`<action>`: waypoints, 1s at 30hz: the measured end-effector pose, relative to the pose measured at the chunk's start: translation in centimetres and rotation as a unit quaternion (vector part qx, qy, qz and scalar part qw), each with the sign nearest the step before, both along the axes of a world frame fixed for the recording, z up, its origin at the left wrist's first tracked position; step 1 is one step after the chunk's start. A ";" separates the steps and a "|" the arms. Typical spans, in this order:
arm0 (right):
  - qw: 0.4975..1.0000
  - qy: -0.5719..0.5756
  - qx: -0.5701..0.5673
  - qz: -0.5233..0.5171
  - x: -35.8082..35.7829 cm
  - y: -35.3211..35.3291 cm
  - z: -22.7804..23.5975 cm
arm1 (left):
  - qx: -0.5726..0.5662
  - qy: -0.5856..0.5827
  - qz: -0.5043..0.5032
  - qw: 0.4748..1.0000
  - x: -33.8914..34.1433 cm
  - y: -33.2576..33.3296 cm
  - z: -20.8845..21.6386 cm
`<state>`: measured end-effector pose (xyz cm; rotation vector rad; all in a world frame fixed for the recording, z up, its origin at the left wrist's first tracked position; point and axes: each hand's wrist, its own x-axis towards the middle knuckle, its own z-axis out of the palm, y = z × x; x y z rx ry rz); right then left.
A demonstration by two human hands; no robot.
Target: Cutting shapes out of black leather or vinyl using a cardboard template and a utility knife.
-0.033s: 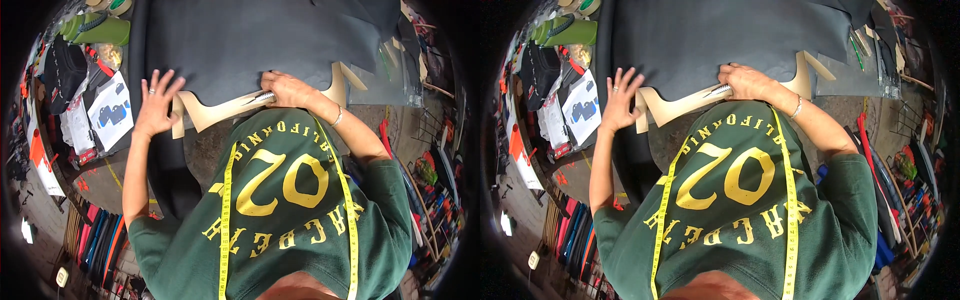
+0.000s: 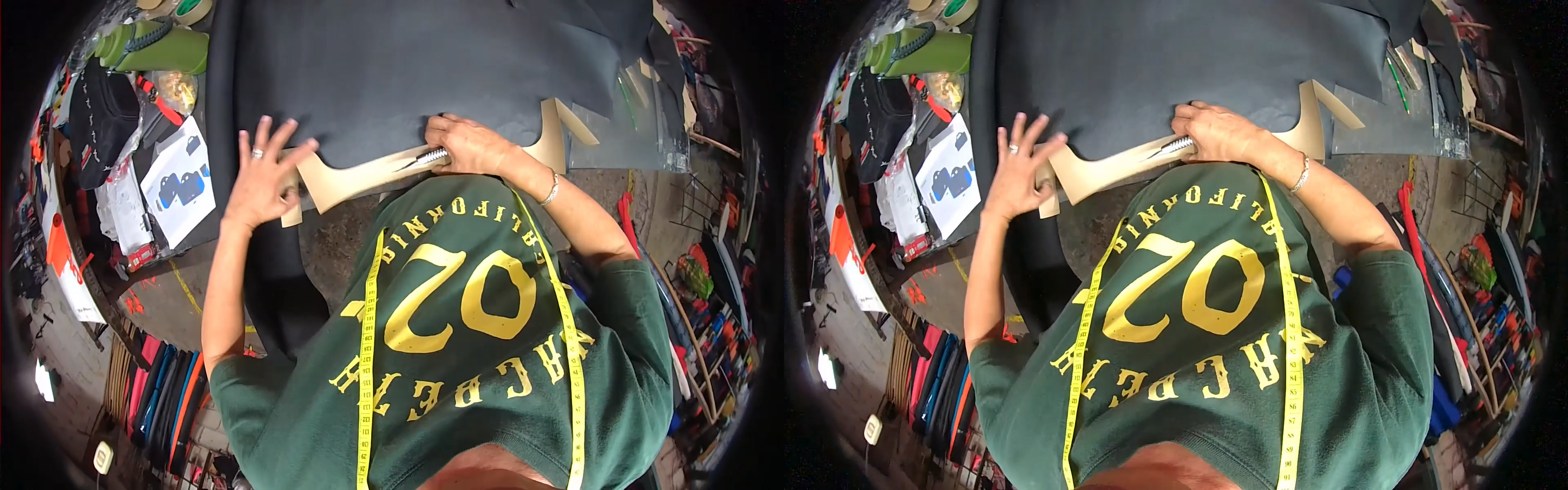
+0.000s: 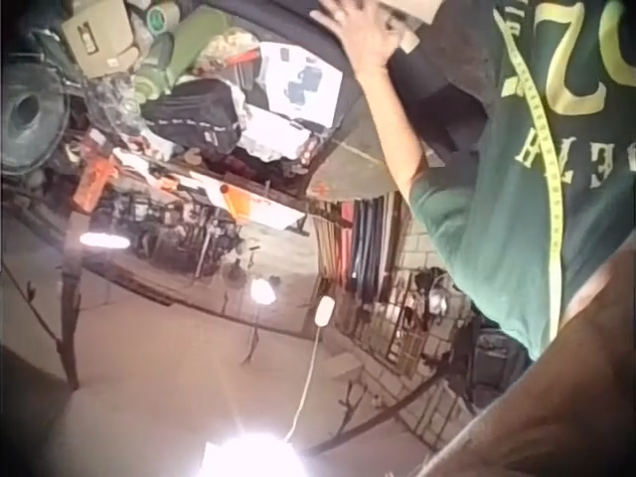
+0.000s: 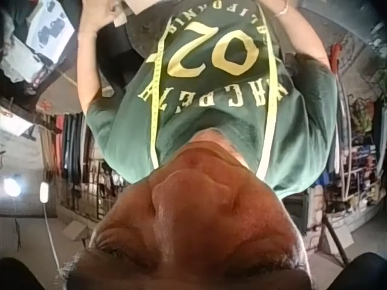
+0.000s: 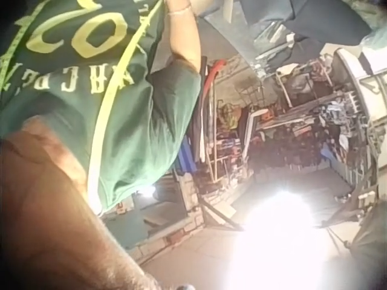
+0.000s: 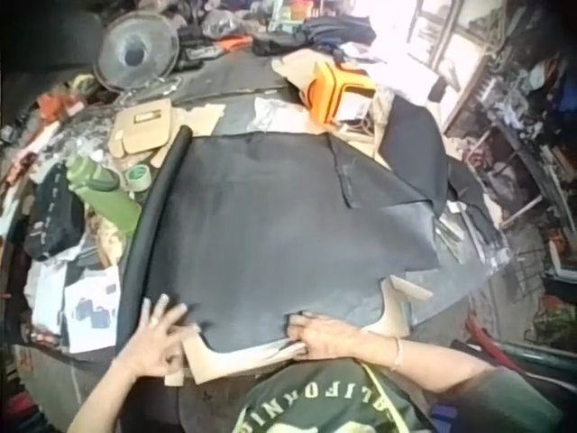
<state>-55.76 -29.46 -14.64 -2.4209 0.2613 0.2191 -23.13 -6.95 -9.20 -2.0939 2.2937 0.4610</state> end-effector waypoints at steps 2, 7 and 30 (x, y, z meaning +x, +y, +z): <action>0.999 -0.047 0.004 -0.009 0.0 -0.2 -0.3 | -0.037 0.020 -0.040 0.998 -1.4 0.7 -1.9; 0.996 -0.011 0.043 -0.073 -0.8 -1.6 2.2 | -0.150 0.198 0.082 0.965 -0.4 -2.2 -5.1; 0.978 -0.063 -0.139 -0.142 -13.6 -2.6 0.2 | 0.026 0.464 0.459 0.757 9.6 -13.9 -10.6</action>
